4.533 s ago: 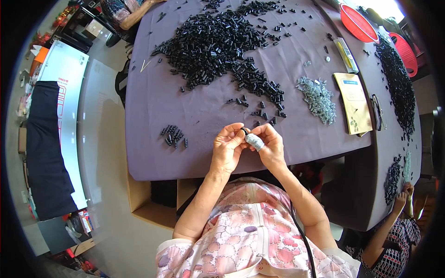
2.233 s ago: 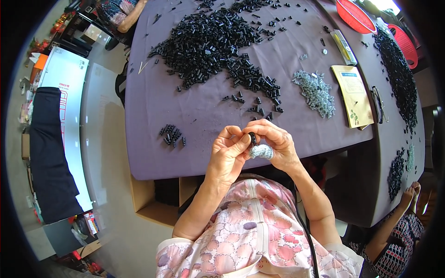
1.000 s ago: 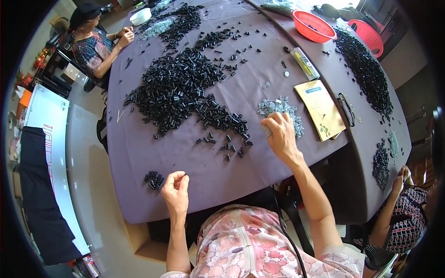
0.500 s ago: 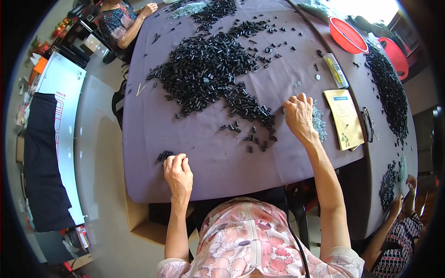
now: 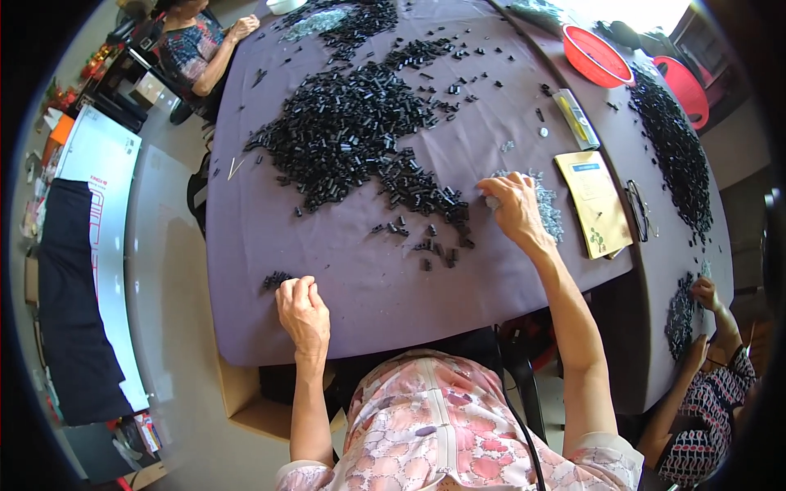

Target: Joining small black plastic caps onto grey components at a workshop assembly table.

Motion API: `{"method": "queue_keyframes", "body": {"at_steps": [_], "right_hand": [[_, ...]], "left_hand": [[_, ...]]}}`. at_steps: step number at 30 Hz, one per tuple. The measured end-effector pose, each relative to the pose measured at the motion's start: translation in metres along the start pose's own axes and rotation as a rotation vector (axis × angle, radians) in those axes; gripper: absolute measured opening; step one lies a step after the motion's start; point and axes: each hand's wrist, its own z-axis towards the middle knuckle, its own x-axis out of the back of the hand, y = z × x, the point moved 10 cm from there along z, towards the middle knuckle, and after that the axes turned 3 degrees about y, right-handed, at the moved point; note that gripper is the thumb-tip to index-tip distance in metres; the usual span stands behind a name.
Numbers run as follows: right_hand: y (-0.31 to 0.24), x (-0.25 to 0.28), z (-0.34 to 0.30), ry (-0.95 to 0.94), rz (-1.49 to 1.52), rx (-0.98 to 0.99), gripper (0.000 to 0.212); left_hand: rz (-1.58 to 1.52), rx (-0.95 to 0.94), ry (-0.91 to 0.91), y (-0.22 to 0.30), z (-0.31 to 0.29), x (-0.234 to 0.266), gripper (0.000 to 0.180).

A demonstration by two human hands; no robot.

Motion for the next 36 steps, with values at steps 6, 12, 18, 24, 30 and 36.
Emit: {"method": "queue_keyframes", "body": {"at_steps": [6, 12, 18, 24, 30, 36], "right_hand": [[0.000, 0.009, -0.009, 0.090, 0.148, 0.010, 0.038], [0.013, 0.033, -0.015, 0.248, 0.034, -0.066, 0.034], [0.009, 0.017, -0.017, 0.058, -0.151, -0.043, 0.027], [0.004, 0.011, 0.000, 0.108, -0.186, -0.059, 0.021], [0.010, -0.016, 0.019, 0.015, -0.288, -0.058, 0.011], [-0.007, -0.010, 0.015, 0.037, -0.239, 0.044, 0.013]], "left_hand": [[0.005, -0.009, -0.009, 0.004, 0.000, -0.005, 0.014], [0.024, -0.017, 0.015, 0.007, 0.000, -0.005, 0.014], [0.141, -0.062, 0.069, 0.009, -0.008, -0.006, 0.015], [0.198, -0.074, 0.105, 0.013, -0.011, -0.004, 0.016], [0.191, -0.063, 0.106, 0.010, -0.013, -0.003, 0.020], [0.167, -0.052, 0.083, 0.009, -0.011, -0.007, 0.020]]}}
